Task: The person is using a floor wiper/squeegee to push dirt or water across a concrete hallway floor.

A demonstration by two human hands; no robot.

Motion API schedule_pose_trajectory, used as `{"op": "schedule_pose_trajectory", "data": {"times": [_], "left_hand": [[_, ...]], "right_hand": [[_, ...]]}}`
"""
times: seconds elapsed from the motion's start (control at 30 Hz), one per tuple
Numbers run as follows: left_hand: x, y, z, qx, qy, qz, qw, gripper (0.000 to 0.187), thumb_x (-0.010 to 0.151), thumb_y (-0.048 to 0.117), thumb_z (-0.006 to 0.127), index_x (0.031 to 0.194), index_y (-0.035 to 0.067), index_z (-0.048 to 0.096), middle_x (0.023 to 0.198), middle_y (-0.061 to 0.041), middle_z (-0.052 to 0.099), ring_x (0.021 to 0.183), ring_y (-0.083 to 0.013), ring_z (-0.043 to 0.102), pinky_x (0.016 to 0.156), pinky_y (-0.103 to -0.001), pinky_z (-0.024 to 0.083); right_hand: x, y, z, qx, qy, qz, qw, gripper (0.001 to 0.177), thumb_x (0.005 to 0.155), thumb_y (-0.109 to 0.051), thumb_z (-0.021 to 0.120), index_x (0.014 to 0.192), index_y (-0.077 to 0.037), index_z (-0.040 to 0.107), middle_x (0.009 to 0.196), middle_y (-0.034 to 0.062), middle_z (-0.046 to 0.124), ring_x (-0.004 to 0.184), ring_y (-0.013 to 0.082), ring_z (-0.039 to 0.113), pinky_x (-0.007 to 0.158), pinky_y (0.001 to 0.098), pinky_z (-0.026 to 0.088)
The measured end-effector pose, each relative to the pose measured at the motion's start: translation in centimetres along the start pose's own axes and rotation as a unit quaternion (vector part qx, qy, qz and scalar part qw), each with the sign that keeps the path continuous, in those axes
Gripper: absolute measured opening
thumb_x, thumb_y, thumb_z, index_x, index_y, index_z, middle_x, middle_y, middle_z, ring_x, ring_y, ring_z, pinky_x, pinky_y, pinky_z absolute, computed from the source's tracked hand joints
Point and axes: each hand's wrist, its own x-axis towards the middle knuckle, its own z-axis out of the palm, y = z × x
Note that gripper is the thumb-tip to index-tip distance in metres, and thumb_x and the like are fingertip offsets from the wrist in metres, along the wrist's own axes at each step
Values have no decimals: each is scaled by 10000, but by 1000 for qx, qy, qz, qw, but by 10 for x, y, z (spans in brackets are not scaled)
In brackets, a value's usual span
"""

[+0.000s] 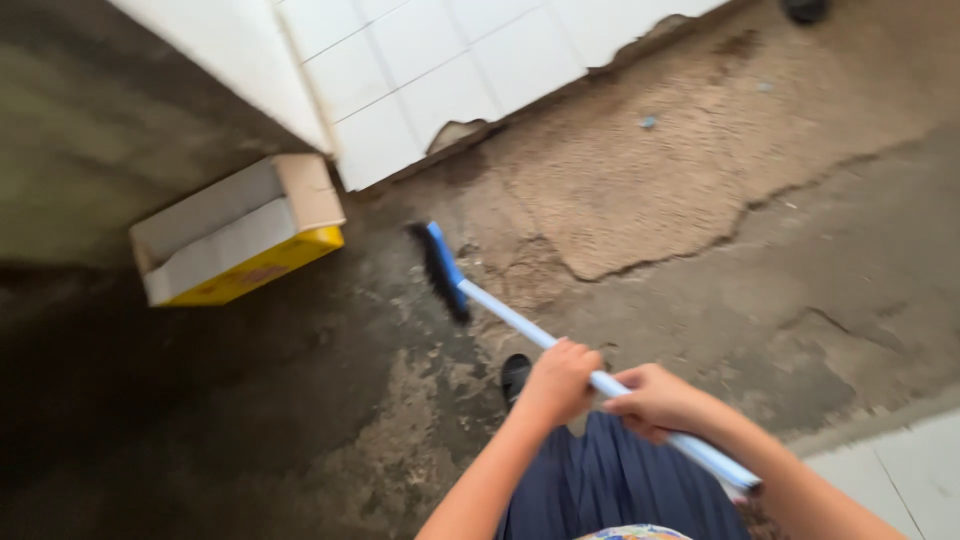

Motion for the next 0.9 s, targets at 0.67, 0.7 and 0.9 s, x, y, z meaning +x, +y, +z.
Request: {"op": "schedule_pose_trajectory", "data": {"times": [0.67, 0.7, 0.9], "left_hand": [[-3, -327, -19, -98, 83, -331, 935, 602, 764, 51, 765, 1340, 32, 594, 1557, -300, 391, 1462, -438, 364, 1176, -437, 344], [22, -324, -13, -85, 69, -300, 948, 589, 744, 19, 758, 1315, 23, 610, 1552, -310, 385, 1459, -449, 350, 1174, -444, 330], [105, -255, -2, -155, -12, -70, 985, 330, 748, 75, 753, 1066, 85, 664, 1442, -287, 504, 1356, -437, 500, 1116, -445, 451]], "right_hand": [[310, -158, 110, 275, -113, 64, 953, 66, 932, -48, 627, 907, -7, 582, 648, -10, 480, 426, 14, 369, 328, 175, 258], [297, -164, 93, 350, -98, 75, 928, 93, 964, -83, 604, 916, -30, 545, 669, -26, 472, 437, -4, 359, 329, 152, 243], [183, -170, 61, 461, 62, -1, 885, 109, 985, -100, 567, 912, -71, 492, 681, -26, 466, 462, -9, 369, 343, 149, 261]]}}
